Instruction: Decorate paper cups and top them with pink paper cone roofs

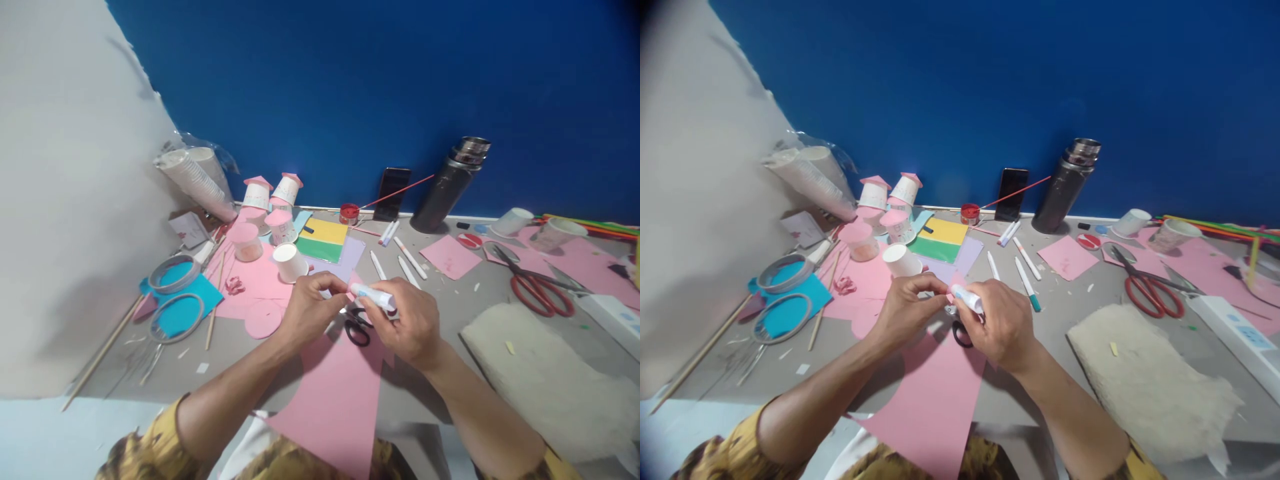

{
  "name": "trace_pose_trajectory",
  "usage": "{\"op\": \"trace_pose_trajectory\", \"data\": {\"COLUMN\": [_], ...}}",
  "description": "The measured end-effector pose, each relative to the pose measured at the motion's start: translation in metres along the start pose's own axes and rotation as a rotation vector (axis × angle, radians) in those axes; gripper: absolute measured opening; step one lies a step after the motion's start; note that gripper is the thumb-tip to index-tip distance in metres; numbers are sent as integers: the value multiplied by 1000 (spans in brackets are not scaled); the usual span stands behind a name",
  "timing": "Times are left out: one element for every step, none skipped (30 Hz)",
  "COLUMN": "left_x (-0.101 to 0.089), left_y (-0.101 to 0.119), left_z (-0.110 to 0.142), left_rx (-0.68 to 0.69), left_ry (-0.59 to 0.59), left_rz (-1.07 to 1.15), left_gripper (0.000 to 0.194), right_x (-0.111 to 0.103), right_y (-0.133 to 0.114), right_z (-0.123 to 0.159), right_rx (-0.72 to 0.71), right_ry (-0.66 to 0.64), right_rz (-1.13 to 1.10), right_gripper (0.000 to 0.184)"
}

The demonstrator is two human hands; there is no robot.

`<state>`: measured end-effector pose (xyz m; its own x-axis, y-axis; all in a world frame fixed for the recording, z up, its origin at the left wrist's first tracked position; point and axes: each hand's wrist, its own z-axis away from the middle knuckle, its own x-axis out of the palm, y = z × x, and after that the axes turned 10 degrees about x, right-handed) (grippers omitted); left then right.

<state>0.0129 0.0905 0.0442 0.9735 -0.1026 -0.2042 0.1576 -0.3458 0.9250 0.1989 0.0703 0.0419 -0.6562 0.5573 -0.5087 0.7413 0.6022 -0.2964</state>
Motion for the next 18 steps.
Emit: {"op": "trace_pose_trajectory", "data": {"left_x": [0,0,0,-1,-1,-1,-1,-1,-2,-2,-3,-3,-4,-4,-5,-5,-4,-4], "left_y": [0,1,1,3,4,5,7,8,9,10,11,11,11,11,11,11,10,10], "left_z": [0,0,-1,-1,-2,-3,-4,-4,-5,-5,-6,-6,-6,-6,-6,-6,-6,-5], "left_rx": [-2,-9,-21,-37,-57,-79,-104,-131,-162,-194,-224,-251,-271,-285,-297,-310,-323,-337], "left_ry": [0,3,7,13,18,20,20,16,10,4,0,-2,-4,-8,-14,-21,-26,-34], "left_rz": [3,9,20,32,46,60,78,98,121,143,164,186,211,239,275,315,356,394], "left_gripper": [9,9,9,9,9,9,9,10,11,13,13,13,13,12,11,11,12,13], "right_x": [-1,-2,-4,-5,-6,-8,-9,-10,-12,-13,-14,-14,-15,-14,-13,-11,-9,-6], "right_y": [2,4,6,9,11,13,15,16,17,18,18,18,18,18,18,18,18,19], "right_z": [-1,-2,-3,-4,-6,-7,-8,-8,-8,-7,-7,-6,-5,-4,-4,-4,-5,-6], "right_rx": [-29,-60,-89,-111,-125,-135,-141,-143,-140,-130,-103,-52,27,135,265,401,523,616], "right_ry": [-37,-75,-112,-143,-167,-185,-197,-193,-171,-131,-70,6,83,146,184,197,178,135], "right_rz": [-6,-15,-25,-32,-36,-40,-43,-46,-54,-67,-82,-99,-123,-159,-208,-273,-354,-438], "right_gripper": [8,9,11,14,17,19,20,21,22,24,25,26,27,26,25,22,21,22]}}
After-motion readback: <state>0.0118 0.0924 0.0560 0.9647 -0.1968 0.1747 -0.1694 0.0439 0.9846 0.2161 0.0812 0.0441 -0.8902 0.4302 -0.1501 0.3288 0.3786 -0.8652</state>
